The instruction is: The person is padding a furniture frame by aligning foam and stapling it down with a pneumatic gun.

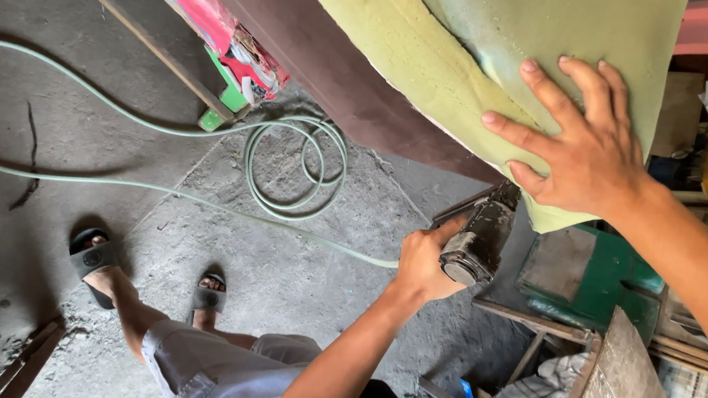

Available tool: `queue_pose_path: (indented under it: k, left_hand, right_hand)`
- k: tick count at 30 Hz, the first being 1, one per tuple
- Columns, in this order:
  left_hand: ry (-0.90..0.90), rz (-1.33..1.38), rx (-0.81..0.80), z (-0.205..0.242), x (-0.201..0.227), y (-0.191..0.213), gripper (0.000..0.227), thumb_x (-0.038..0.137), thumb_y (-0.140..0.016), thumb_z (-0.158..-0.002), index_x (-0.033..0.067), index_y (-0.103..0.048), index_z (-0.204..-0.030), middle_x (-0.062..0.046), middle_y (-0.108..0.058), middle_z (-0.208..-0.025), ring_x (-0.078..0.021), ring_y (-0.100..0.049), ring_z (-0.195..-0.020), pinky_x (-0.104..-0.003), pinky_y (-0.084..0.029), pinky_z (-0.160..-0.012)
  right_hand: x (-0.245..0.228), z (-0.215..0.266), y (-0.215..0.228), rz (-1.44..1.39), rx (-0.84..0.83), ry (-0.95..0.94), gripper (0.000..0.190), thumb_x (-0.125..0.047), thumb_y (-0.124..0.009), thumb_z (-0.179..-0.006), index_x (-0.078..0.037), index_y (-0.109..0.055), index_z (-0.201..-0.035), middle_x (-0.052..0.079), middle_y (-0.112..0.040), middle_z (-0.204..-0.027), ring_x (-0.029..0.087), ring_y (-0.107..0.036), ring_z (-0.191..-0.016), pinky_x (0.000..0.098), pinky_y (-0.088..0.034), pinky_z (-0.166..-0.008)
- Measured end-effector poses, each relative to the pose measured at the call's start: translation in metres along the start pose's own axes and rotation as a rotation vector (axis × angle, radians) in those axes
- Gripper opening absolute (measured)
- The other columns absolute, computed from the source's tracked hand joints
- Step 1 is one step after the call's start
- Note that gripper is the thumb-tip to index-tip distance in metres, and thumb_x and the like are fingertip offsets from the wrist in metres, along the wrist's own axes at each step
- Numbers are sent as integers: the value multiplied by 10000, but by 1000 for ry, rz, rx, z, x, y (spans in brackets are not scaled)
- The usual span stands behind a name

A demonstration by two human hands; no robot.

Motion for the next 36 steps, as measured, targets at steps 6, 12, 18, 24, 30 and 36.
queue_pose_path:
  k: [6,12,18,24,30,36]
  left_hand:
    - [89,-54,-33,5,6,9,798,501,-673,-651,271,-637,-1414,-92,-791,-857,-443,-706,-885,-484,-562,-738]
    - [-117,77,32,28,22,28,654,336,-684,-757,147,-652,-1383,-41,-807,-1074,-296,-769,-1060,-353,-569,-731]
    - [-112,82,43,12,21,15,639,345,-660,-732,187,-681,-1351,-82,-781,-880,-369,-754,-930,-393,-568,-702]
    - [31,-8,-10,0,13,0,733,409,-638,-701,251,-651,-1417,-124,-735,-736,-471,-693,-754,-469,-529,-615]
    - [30,-28,80,4,8,-11,525,358,-671,-711,183,-722,-1203,-69,-782,-823,-421,-733,-737,-500,-569,-615]
    - [-7,78,62,18,16,11,642,309,-675,-687,180,-696,-1315,-96,-798,-926,-411,-743,-950,-461,-589,-735]
  right_hand:
    - [0,2,2,21,49,25,715,-436,-878,-804,-394,-702,-1496,140,-451,-1687,480,-519,-1392,647,-472,-1127]
    - [1,4,-3,-32,12,22,812,-477,-885,-784,-424,-604,-1544,127,-367,-1734,485,-494,-1417,658,-442,-1163]
    - [-4,3,1,28,69,27,745,-423,-874,-798,-371,-670,-1513,138,-373,-1719,508,-524,-1390,690,-481,-1127]
    - [-6,1,1,6,96,19,693,-340,-841,-840,-331,-671,-1512,194,-447,-1667,533,-535,-1373,706,-472,-1114]
    - [-4,3,-2,-14,98,24,731,-326,-860,-826,-329,-677,-1533,185,-398,-1696,556,-528,-1382,737,-476,-1120]
    - [-4,0,1,-5,62,35,784,-371,-863,-797,-356,-629,-1545,166,-389,-1711,532,-520,-1388,695,-456,-1121]
Point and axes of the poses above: each hand's wrist, its own z-axis away from the middle knuckle, its own y-axis out of the back of the hand, x = y × z, the point moved 5 cm from there along -z, towards the middle knuckle
